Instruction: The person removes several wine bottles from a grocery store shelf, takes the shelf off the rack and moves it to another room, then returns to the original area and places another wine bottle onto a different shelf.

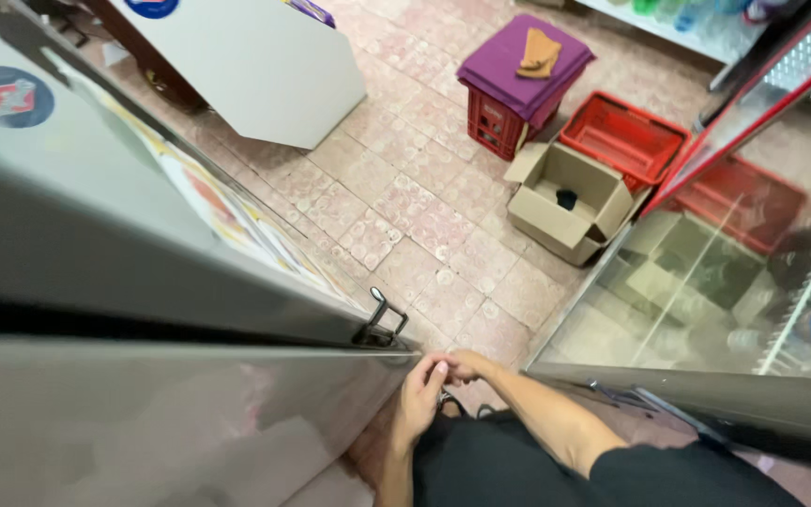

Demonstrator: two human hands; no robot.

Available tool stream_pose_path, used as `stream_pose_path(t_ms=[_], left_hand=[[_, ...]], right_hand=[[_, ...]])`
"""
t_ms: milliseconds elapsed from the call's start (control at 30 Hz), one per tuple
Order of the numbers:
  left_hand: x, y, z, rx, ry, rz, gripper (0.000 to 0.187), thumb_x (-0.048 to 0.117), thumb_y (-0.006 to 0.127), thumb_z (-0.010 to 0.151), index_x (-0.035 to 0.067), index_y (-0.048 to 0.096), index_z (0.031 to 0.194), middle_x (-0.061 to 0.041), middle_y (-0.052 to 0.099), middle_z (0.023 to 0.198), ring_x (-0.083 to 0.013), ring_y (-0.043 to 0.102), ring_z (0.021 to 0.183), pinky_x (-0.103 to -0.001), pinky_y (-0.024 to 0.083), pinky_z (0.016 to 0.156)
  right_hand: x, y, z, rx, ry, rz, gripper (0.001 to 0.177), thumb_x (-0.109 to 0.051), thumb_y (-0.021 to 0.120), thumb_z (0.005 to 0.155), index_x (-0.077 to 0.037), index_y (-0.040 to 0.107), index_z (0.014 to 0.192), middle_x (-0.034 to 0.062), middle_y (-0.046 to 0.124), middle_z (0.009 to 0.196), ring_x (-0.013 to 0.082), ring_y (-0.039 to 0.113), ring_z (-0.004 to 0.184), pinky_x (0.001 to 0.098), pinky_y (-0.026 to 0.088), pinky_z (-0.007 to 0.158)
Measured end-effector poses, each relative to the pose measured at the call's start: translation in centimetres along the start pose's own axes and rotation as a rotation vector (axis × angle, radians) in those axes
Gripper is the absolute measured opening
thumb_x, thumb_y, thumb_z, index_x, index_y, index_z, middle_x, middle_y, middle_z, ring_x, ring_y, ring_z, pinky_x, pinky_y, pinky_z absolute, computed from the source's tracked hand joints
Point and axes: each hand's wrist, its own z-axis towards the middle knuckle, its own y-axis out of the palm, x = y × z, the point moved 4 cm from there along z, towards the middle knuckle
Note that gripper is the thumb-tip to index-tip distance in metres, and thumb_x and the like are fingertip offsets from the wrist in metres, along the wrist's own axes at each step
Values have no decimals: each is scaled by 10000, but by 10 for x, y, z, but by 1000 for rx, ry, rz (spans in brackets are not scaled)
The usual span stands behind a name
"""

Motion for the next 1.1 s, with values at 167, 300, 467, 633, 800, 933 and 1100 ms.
stream_pose_path(t_ms=[167,300,467,633,800,933,1100], left_hand=[[4,-32,68,-100,-19,-78,293,273,528,1025,48,709,1073,-91,741,931,-141,701,852,-271,568,832],[3,-30,102,-208,-116,-19,330,364,484,1021,135,658,1181,-42,755,1043,-108,678,913,-248,525,833],[29,-20,140,44,-16,0,287,312,482,1029,125,633,1185,-51,740,1030,-136,701,944,-268,549,871],[-19,-28,167,340,-175,22,368,394,445,1009,161,642,1214,-27,752,1150,-147,731,1016,-278,528,946],[-47,-13,205,881,-514,-290,394,324,420,1075,24,669,1131,-162,728,883,-264,672,726,-356,540,684],[-71,-5,281,890,-283,-473,449,341,437,1047,-42,668,1088,-234,750,716,-285,667,512,-334,509,491],[-36,-25,385,791,-569,-391,480,376,470,1072,-36,716,1062,-198,752,808,-276,660,635,-337,462,630]], right_hand=[[4,-58,45,42,270,12,382,-404,469,874,-147,688,696,103,708,737,235,668,568,347,506,471],[0,-98,77,178,208,-24,340,-445,601,875,-153,750,969,122,768,901,278,726,864,403,527,754],[-22,-142,121,79,249,-8,291,-321,558,895,-104,705,1022,146,729,920,308,669,818,407,504,736],[-28,-234,156,7,124,16,269,-364,523,910,-133,657,938,29,749,802,167,653,591,343,497,575],[12,-346,147,-29,156,95,304,-372,537,980,-99,662,1030,61,771,904,176,710,700,324,528,749],[55,-424,132,-11,266,117,263,-385,553,953,-153,669,996,14,754,877,165,670,643,313,509,643],[93,-492,121,88,334,503,276,-313,487,973,-121,682,1012,48,748,919,127,661,612,236,442,542]])
